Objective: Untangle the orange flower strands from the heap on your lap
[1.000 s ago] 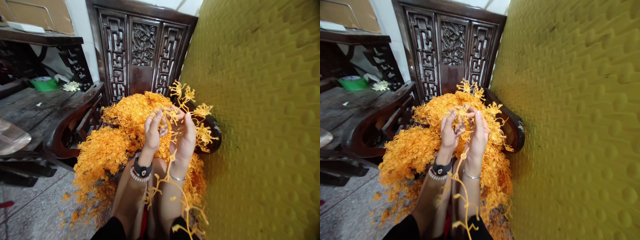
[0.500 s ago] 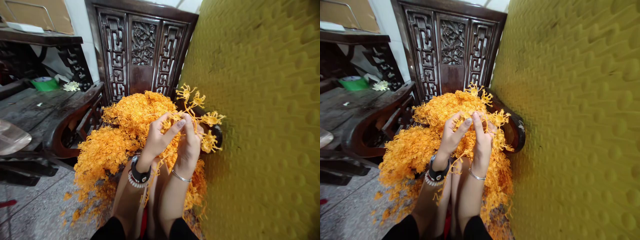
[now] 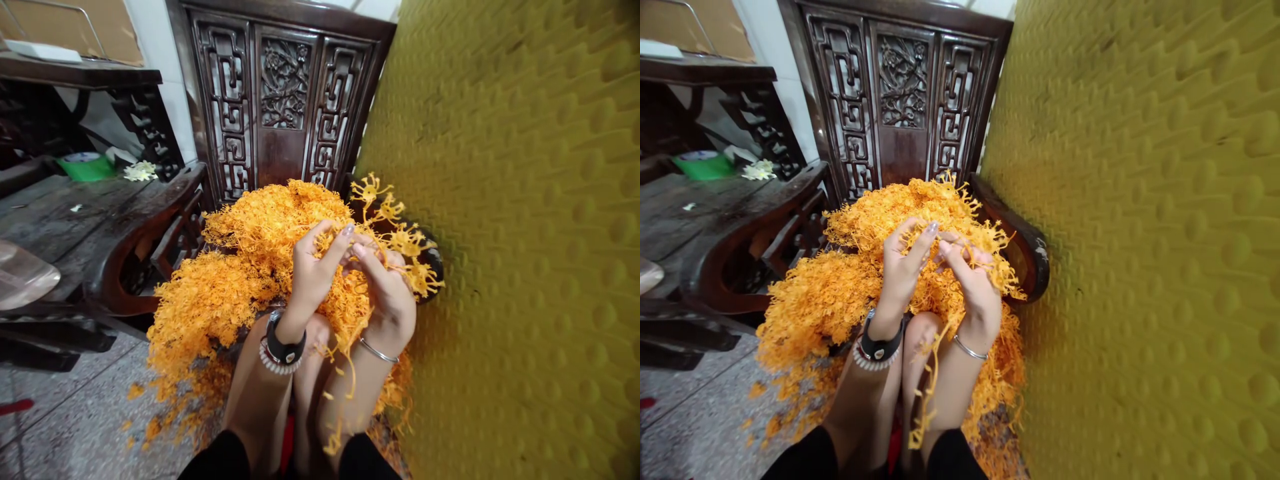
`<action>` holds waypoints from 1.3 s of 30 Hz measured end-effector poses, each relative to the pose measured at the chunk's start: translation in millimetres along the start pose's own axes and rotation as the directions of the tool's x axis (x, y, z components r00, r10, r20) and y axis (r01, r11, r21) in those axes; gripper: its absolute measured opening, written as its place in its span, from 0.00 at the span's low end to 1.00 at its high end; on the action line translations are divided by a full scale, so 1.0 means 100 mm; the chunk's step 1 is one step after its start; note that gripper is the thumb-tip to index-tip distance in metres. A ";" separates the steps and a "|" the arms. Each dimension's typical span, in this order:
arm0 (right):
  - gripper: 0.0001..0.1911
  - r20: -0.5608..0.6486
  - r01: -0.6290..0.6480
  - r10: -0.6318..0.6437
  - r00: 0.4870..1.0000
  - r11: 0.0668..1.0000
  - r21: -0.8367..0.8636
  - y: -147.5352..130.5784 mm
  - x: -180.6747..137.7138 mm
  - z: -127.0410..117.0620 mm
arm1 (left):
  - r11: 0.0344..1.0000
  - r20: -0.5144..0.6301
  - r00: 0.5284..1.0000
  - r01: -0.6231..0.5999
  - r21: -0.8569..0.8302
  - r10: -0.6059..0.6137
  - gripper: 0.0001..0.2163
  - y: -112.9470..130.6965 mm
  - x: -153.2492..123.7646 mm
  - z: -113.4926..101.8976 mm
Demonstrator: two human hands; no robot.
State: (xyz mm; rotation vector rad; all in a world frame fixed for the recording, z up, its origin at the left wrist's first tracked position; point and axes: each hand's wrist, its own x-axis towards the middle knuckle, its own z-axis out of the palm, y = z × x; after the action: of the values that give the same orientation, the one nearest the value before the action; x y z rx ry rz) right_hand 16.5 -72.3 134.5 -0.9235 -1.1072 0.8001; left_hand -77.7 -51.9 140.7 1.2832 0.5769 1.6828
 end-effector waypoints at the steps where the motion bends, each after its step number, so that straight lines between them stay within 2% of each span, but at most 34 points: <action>1: 0.02 -0.052 0.027 -0.026 0.998 0.999 0.022 0.00 0.00 0.00 | 1.000 0.035 0.999 -0.005 -0.011 0.005 0.11 -0.01 0.00 0.00; 3: 0.03 -0.159 0.086 -0.077 0.984 0.995 0.056 -0.01 0.01 0.04 | 1.000 0.119 0.993 -0.020 -0.019 0.022 0.08 -0.02 0.00 0.00; 5: 0.06 -0.200 0.106 -0.090 0.976 0.992 0.072 -0.03 0.04 0.08 | 0.999 0.198 0.980 0.007 -0.038 0.001 0.08 -0.03 -0.01 0.00; 8: 0.07 -0.226 0.044 -0.008 0.974 0.987 0.157 -0.06 0.06 0.12 | 0.991 0.291 0.954 0.102 -0.086 -0.073 0.08 -0.06 -0.02 0.02; 11: 0.05 -0.254 0.035 0.054 0.966 0.943 0.331 -0.08 0.05 0.17 | 0.976 0.409 0.907 0.173 -0.132 -0.105 0.09 -0.07 -0.04 0.05; 13: 0.04 -0.256 0.067 0.061 0.965 0.884 0.463 -0.10 0.04 0.22 | 0.948 0.426 0.898 0.225 -0.224 -0.112 0.10 -0.07 -0.04 0.06; 15: 0.04 -0.256 0.128 0.035 0.966 0.795 0.593 -0.13 0.04 0.24 | 0.886 0.396 0.910 0.283 -0.366 -0.127 0.12 -0.04 -0.04 0.05; 18: 0.08 -0.371 0.308 -0.049 0.927 0.664 0.682 -0.17 0.07 0.16 | 0.774 0.355 0.924 0.325 -0.543 -0.139 0.18 0.02 -0.03 -0.01; 19: 0.09 -0.408 0.353 -0.075 0.910 0.658 0.666 -0.19 0.07 0.10 | 0.756 0.343 0.929 0.324 -0.568 -0.139 0.19 0.03 -0.02 -0.03; 21: 0.12 -0.386 0.347 -0.122 0.914 0.726 0.593 -0.23 0.07 -0.02 | 0.759 0.338 0.930 0.322 -0.566 -0.142 0.17 0.04 0.01 -0.07; 24: 0.13 -0.213 0.225 -0.143 0.967 0.871 0.437 -0.27 0.01 -0.07 | 0.864 0.358 0.926 0.273 -0.424 -0.118 0.12 -0.01 0.03 -0.05; 25: 0.13 -0.187 0.198 -0.135 0.973 0.905 0.376 -0.27 -0.01 -0.05 | 0.902 0.357 0.928 0.239 -0.360 -0.104 0.12 -0.03 0.03 -0.03; 27: 0.10 -0.213 0.189 -0.135 0.968 0.948 0.257 -0.25 -0.03 0.03 | 0.953 0.345 0.936 0.165 -0.254 -0.070 0.11 -0.07 0.01 0.01; 31: 0.08 -0.298 0.229 -0.201 0.933 0.972 0.059 -0.18 -0.03 0.18 | 0.987 0.339 0.941 0.073 -0.144 -0.020 0.11 -0.08 -0.03 0.01; 35: 0.07 -0.376 0.263 -0.277 0.884 0.961 -0.091 -0.16 -0.04 0.19 | 0.983 0.323 0.942 0.140 -0.118 -0.095 0.08 -0.05 -0.05 -0.05; 39: 0.09 -0.335 0.291 -0.345 0.877 0.935 -0.202 -0.18 -0.07 0.14 | 0.980 0.247 0.965 0.128 -0.154 -0.087 0.12 0.00 -0.05 -0.07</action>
State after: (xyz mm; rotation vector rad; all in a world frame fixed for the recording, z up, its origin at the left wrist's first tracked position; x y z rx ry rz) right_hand 2.8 -83.1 151.1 -0.9339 -0.9604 0.2602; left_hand -83.8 -55.4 136.0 1.2837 0.3461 1.4296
